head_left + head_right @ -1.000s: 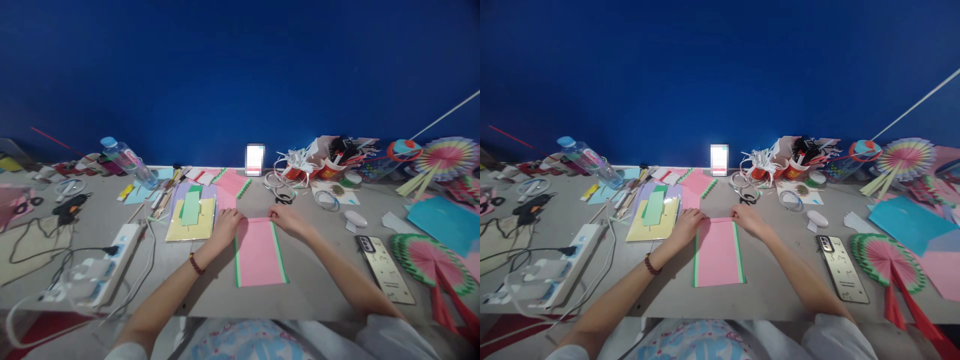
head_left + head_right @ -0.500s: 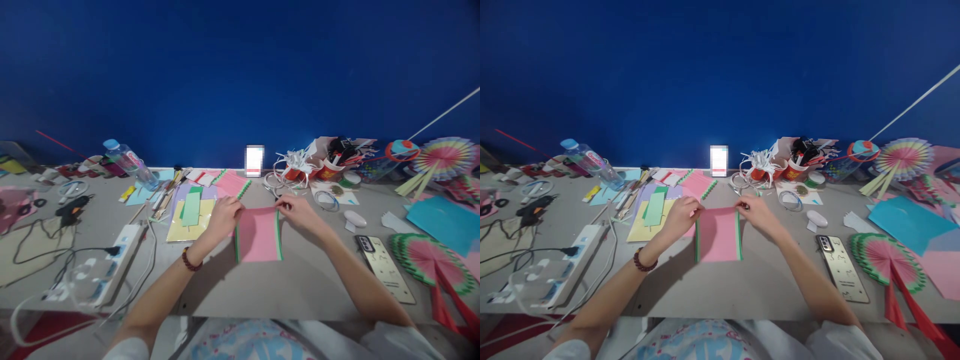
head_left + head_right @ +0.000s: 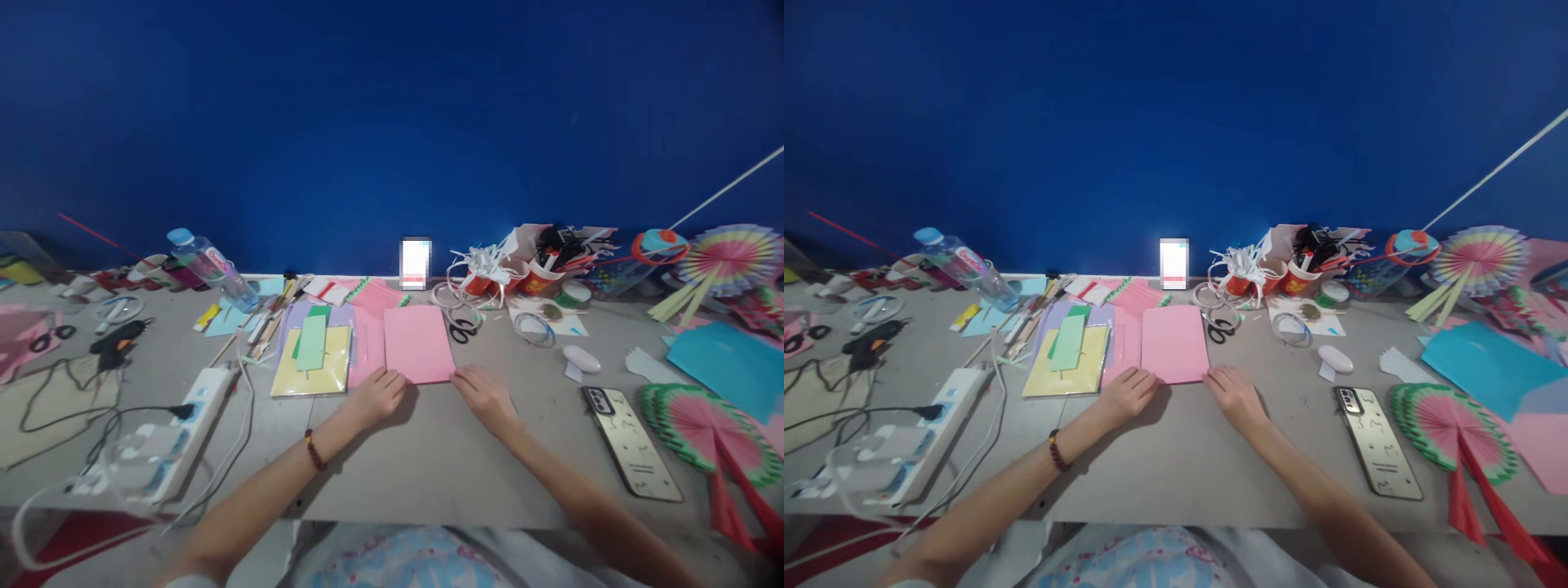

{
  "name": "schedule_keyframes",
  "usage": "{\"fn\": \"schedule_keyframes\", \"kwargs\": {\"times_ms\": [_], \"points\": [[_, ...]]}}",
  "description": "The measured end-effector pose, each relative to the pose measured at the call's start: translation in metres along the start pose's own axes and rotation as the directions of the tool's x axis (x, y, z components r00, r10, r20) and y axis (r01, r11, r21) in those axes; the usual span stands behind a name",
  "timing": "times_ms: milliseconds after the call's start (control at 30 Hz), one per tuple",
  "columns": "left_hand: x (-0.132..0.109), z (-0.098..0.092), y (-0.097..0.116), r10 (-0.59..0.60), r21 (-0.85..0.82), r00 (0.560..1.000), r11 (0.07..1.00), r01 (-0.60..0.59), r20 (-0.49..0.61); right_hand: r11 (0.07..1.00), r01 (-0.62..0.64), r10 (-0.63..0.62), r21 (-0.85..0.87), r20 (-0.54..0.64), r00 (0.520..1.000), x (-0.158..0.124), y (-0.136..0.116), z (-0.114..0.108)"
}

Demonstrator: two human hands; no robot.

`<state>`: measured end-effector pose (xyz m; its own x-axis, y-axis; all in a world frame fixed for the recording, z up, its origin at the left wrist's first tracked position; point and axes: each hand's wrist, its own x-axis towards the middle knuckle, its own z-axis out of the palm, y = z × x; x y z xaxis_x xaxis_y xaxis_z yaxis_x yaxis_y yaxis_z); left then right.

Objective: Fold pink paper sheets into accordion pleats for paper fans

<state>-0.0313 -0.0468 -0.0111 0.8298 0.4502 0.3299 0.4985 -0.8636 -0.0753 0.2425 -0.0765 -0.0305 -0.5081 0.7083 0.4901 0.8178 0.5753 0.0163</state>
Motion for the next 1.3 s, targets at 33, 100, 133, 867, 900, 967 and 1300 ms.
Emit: {"fn": "schedule_keyframes", "kwargs": {"times_ms": [33,100,133,867,900,967,1300], "points": [[-0.002,0.003,0.002,0.007,0.004,1.000,1.000,-0.007,0.006,1.000,0.007,-0.008,0.010,0.017,1.000,-0.004,-0.001,0.003],[-0.005,0.004,0.003,0.004,-0.001,1.000,1.000,-0.004,0.011,0.999,0.016,-0.017,0.032,0.040,0.999,-0.007,-0.005,0.004],[-0.006,0.002,0.003,-0.007,-0.013,1.000,1.000,0.007,0.019,0.999,0.011,-0.013,0.037,0.060,0.998,-0.007,-0.006,0.002],[0.013,-0.018,0.090,-0.587,0.163,0.783,0.809,0.565,0.204,0.959,-0.185,0.244,-0.215,0.297,0.923,0.000,-0.067,-0.021],[0.018,-0.017,0.093,-0.612,0.173,0.767,0.791,0.587,0.193,0.959,-0.196,0.253,-0.204,0.303,0.919,0.001,-0.070,-0.021],[0.025,-0.014,0.098,-0.643,0.186,0.746,0.766,0.616,0.176,0.956,-0.220,0.274,-0.193,0.324,0.906,0.003,-0.075,-0.021],[0.017,-0.007,0.088,-0.600,0.212,0.788,0.795,0.569,0.136,0.957,-0.245,0.285,-0.158,0.336,0.897,0.012,-0.075,-0.025]]}}
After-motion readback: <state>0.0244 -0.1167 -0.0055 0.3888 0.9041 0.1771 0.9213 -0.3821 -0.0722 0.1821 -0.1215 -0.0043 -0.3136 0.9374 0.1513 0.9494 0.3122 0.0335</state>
